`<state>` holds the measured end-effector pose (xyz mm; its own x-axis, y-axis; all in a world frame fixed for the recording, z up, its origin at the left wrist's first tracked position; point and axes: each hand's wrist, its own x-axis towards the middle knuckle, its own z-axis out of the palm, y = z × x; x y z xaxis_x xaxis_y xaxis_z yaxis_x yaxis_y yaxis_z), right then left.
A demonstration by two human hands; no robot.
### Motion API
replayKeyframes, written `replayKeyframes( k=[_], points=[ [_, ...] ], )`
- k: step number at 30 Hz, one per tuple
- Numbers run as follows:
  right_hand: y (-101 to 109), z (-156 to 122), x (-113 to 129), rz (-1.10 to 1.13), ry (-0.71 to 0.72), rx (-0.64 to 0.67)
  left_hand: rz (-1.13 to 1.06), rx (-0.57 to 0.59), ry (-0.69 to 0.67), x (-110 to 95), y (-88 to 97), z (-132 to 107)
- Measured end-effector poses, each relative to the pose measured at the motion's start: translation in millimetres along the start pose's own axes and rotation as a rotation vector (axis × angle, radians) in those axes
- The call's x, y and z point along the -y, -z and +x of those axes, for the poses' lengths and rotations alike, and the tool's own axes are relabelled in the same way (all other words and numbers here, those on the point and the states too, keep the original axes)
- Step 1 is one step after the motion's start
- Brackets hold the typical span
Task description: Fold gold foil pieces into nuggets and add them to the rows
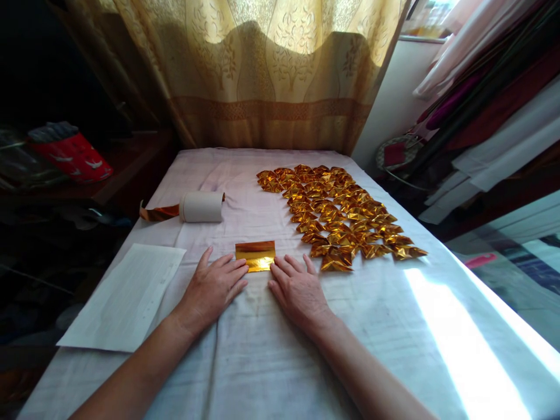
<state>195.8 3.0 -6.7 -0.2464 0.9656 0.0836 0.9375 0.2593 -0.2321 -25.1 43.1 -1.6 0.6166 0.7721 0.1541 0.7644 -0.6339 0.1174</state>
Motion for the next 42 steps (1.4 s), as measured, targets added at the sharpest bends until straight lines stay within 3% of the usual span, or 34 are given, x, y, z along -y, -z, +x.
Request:
replayKeyframes(
  k=[4,8,20,34,42],
  points=[
    [12,19,-5,-0.026,0.041,-0.002,0.0,0.004,0.018,-7,4.7,20],
    [11,25,-11,0.002,0.079,-0.019,0.027,0.012,0.005,-8,2.8,23],
    [-12,23,-26,0.107,0.175,-0.286,0.048,-0.266,-0.068,4,-13.4,15],
    [-17,27,-21,0.148,-0.016,-0.32,-0.125,-0.246,0.178,7,-20.7,18],
    [-16,28,-16,0.145,-0.063,-0.316,-0.27,-0.253,0.172,18,-21.9,16]
  ],
)
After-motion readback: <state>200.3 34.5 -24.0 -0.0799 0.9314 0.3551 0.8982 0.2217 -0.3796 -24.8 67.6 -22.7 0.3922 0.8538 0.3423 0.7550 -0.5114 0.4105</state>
